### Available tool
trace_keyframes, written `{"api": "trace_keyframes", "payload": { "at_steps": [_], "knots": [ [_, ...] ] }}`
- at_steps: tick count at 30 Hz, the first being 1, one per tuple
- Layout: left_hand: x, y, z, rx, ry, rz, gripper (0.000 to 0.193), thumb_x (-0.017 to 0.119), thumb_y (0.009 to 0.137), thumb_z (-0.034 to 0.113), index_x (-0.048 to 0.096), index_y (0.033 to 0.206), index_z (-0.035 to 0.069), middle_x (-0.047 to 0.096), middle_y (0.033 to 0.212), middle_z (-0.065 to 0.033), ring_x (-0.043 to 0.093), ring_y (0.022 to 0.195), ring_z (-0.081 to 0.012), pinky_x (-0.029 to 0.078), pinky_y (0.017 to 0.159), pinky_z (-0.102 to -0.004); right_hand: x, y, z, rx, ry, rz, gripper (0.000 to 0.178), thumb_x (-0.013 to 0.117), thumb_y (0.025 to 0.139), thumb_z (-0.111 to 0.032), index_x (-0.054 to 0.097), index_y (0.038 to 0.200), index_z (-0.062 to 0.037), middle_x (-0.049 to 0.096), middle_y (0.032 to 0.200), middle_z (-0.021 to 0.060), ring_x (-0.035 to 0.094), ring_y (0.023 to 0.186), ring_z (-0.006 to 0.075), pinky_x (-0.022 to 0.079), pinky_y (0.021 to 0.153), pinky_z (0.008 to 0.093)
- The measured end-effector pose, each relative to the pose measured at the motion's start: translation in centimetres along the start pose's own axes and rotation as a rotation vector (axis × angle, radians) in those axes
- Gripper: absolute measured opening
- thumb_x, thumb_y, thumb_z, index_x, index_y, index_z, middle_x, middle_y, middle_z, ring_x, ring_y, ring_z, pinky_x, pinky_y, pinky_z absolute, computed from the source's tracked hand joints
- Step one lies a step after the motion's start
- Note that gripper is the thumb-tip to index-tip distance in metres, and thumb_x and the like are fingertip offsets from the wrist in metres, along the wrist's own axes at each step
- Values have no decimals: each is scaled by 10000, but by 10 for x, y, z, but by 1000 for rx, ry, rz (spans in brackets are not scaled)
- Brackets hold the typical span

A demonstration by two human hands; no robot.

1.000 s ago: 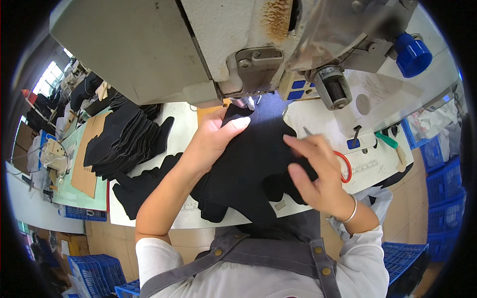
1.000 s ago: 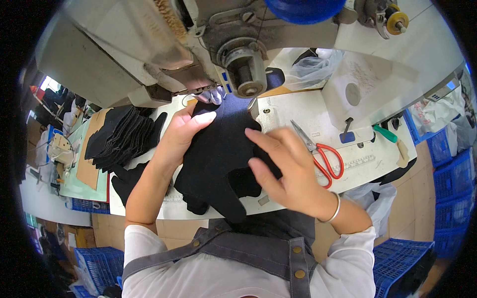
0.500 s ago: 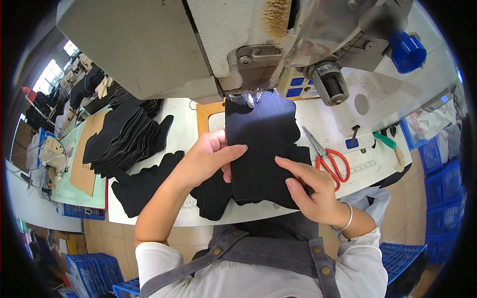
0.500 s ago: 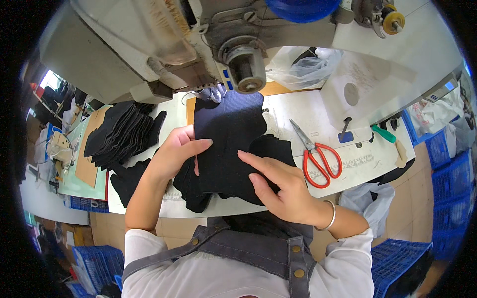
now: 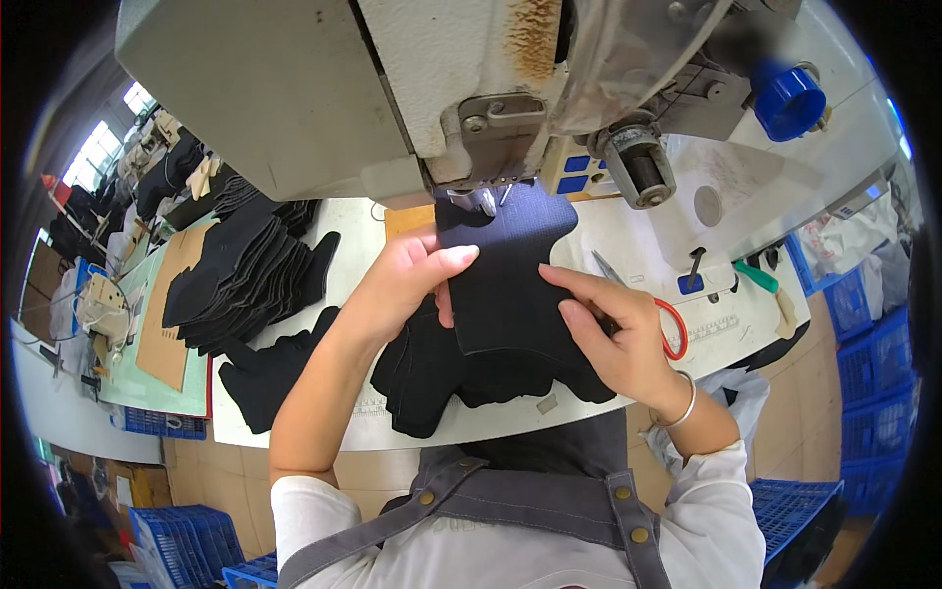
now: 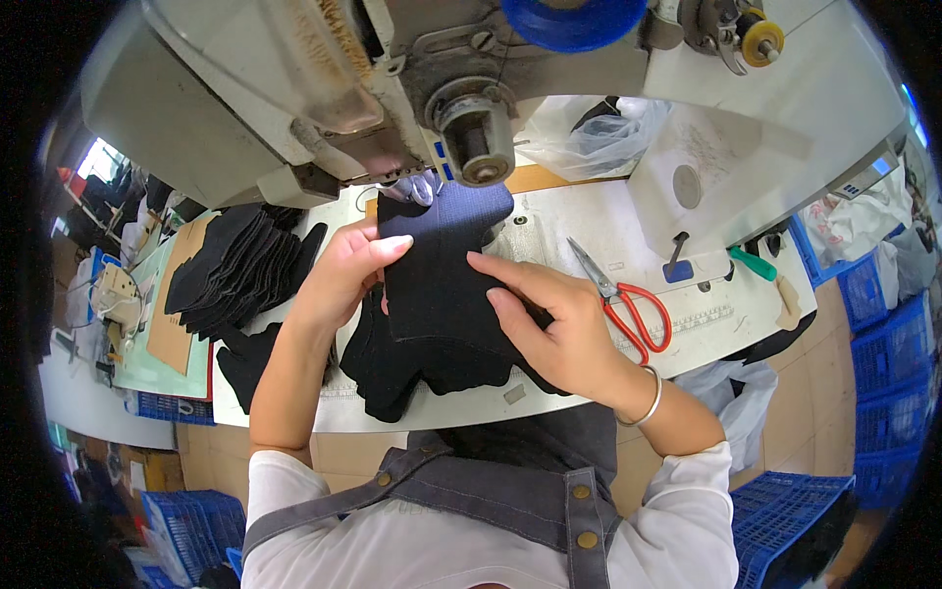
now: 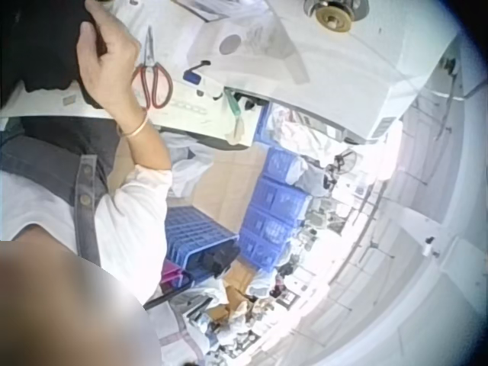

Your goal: The person is using an industrial sewing machine to stitch together black fabric pieces for a shoe upper.

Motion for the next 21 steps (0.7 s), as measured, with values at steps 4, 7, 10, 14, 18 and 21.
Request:
{"api": "trace_keyframes", "payload": {
  "at_steps": [4,7,10,14,18,21],
  "knots": [
    [-4,7,-2,47,-21,45,276,536,806,246,558,947,10,571,771,-53,512,483,-115,422,425,-206,-1,8,4,-42,20,39,274,542,786,1,572,1058,-17,616,834,145,582,665,178,443,619,244],
    [-4,11,-3,35,-79,113,244,541,800,227,555,939,27,559,737,-48,507,462,-126,419,417,-217,-3,15,9,-62,18,77,248,532,797,-8,579,1041,-13,618,845,141,586,693,170,445,640,250],
    [-4,15,-8,77,-111,140,220,543,795,212,552,926,34,550,708,-48,505,446,-132,410,409,-228,-7,22,14,-35,26,96,218,524,810,-25,590,1017,-11,626,858,128,582,729,153,443,679,253],
    [-4,19,-7,74,-99,190,216,545,795,211,550,909,28,548,690,-53,497,421,-134,401,406,-233,-10,32,22,-56,58,141,172,529,822,-55,604,967,-5,630,855,97,577,764,131,433,716,238],
    [-3,20,-11,114,-137,184,218,548,793,211,545,895,18,549,646,-72,500,410,-138,398,404,-234,-15,47,35,-118,61,191,136,543,821,-73,605,916,1,619,781,69,546,720,93,422,677,221],
    [-1,20,-9,93,-150,180,220,557,786,204,543,903,17,543,613,-81,505,409,-142,402,403,-233,-21,57,46,-99,124,201,132,587,796,-95,591,864,17,598,708,37,501,667,60,409,640,213]
  ]
}}
Point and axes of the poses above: each hand's wrist, its own y-axis towards the middle knuckle, its own x-axis out of the palm, z = x × y, the point moved 1 cm from there along y, towards the middle knuckle
